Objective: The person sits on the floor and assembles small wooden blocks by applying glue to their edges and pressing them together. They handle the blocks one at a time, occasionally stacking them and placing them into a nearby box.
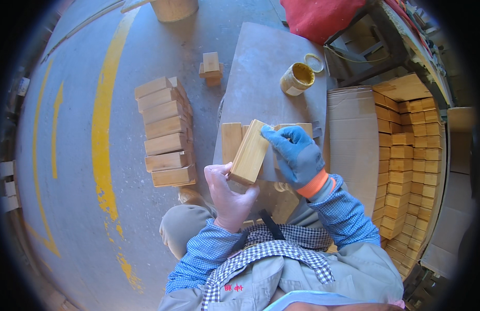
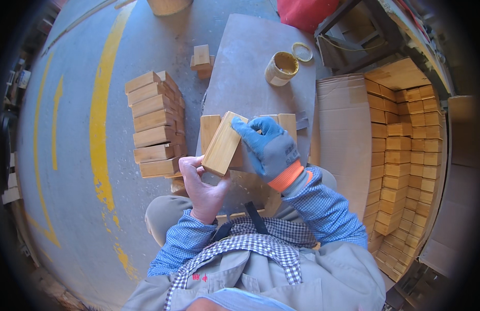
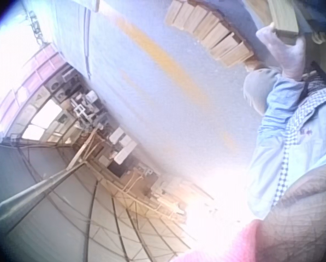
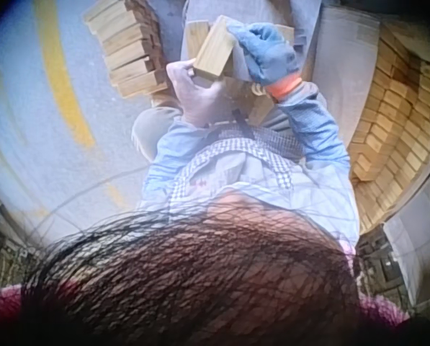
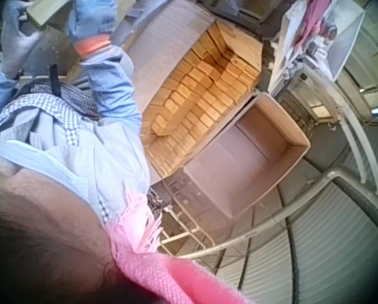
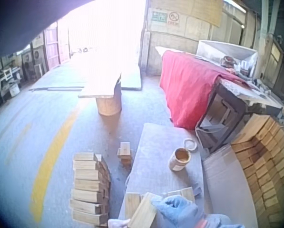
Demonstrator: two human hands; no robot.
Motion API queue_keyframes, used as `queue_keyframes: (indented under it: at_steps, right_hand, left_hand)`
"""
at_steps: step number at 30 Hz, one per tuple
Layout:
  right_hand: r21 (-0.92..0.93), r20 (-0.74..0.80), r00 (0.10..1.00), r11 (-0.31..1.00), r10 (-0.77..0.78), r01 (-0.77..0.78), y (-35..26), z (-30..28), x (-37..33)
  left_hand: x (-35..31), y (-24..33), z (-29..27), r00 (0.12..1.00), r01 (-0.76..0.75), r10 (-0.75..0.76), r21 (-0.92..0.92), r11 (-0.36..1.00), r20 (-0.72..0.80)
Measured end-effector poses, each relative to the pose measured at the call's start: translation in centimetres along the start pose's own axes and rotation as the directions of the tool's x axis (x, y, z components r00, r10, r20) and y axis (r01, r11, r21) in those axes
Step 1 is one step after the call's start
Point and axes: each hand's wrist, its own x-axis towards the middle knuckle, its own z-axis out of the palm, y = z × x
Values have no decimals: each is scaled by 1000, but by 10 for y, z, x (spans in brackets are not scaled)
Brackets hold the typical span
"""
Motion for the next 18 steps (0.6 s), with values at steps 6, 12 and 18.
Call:
queue_keyframes:
  at_steps: [6,12,18]
  right_hand:
    - [-32,10,993,993,117,-117,-26,8,-6]
    - [-93,17,985,981,172,-170,-37,18,-5]
    - [-181,112,968,962,226,-204,-51,13,1]
  left_hand:
    - [-1,0,1,1000,-10,10,8,1000,11]
    - [-2,0,0,1000,-18,18,25,1000,10]
    - [-3,-2,2,1000,-16,16,7,1000,3]
